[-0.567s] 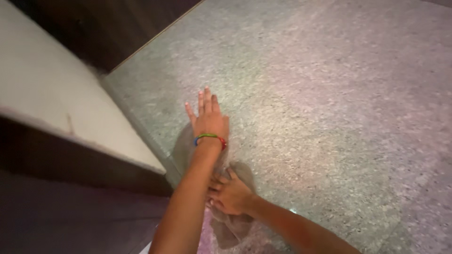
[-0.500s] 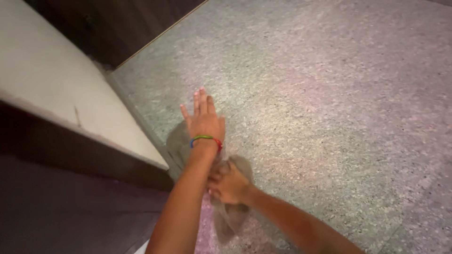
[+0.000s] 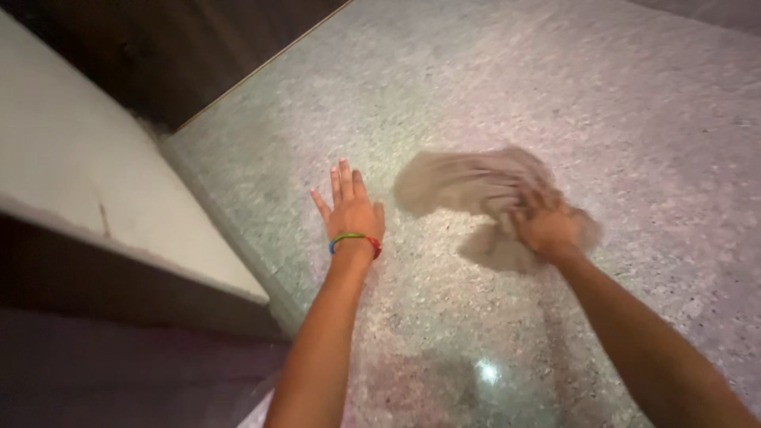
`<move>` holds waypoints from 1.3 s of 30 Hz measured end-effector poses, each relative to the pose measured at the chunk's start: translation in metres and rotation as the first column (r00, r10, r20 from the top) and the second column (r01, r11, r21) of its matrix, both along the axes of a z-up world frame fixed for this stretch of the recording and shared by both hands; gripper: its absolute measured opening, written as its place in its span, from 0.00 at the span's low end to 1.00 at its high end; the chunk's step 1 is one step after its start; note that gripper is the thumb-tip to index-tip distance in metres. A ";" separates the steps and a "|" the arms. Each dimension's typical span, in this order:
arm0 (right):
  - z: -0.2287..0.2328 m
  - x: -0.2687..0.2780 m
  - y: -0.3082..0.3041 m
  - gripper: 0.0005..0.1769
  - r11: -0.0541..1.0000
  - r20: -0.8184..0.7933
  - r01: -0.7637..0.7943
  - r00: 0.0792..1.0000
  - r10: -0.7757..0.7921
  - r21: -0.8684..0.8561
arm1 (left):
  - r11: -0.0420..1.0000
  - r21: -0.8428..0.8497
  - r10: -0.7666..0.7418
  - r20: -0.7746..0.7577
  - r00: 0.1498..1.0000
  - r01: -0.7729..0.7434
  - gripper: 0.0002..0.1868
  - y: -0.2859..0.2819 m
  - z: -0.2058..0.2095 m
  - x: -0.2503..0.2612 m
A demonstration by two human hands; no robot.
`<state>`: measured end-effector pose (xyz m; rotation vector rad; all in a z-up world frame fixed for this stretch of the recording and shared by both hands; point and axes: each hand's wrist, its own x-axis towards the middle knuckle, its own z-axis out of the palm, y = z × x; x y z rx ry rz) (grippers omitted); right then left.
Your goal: The person wipes the floor by moving a cloth across the surface by hand.
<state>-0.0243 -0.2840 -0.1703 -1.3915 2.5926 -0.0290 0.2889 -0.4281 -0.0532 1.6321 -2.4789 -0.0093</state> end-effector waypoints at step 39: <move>0.033 0.029 -0.196 0.37 0.966 0.031 -0.242 0.970 0.240 0.089 | 0.959 -0.169 0.171 -0.301 0.938 -0.229 0.40 -0.072 -0.060 -0.059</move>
